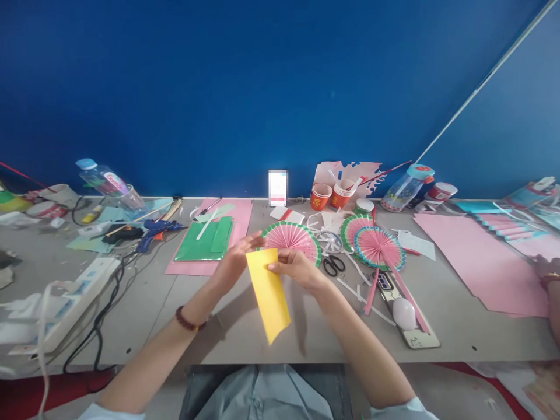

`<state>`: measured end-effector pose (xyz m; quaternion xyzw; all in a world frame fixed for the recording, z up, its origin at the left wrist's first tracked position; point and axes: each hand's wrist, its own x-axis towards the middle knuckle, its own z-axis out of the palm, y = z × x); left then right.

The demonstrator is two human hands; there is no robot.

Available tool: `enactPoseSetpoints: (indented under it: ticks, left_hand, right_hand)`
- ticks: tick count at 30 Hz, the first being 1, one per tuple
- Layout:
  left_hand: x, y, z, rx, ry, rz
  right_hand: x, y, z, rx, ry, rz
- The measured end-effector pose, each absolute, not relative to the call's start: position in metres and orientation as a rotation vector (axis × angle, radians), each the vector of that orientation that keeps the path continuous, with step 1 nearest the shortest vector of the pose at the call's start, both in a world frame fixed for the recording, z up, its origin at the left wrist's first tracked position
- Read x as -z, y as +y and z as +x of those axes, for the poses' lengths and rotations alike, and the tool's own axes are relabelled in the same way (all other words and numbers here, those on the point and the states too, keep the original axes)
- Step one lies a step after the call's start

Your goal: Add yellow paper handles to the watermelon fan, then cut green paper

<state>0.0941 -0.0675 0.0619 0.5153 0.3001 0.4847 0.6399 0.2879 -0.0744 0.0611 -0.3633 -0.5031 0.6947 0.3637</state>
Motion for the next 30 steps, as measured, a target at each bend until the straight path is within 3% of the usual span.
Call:
enactPoseSetpoints:
  ticks: [3,9,23,30]
  left_hand:
    - [-0.046,-0.056,0.109,-0.923,0.54,0.987]
    - [-0.019,-0.067,0.106,-0.929,0.545,0.977]
    - [-0.023,-0.061,0.099,-0.992,0.872,1.035]
    - [-0.04,-0.061,0.088,-0.692,0.91,1.09]
  right_hand:
    - [-0.052,-0.069,0.283,-1.777,-1.258,-0.944]
    - [-0.028,-0.069,0.282,-1.739,-1.185,-0.923]
    - [-0.029,-0.072,0.284,-1.542,-0.816,-1.066]
    - [-0.04,-0.081,0.301,-1.33,-1.258,-1.276]
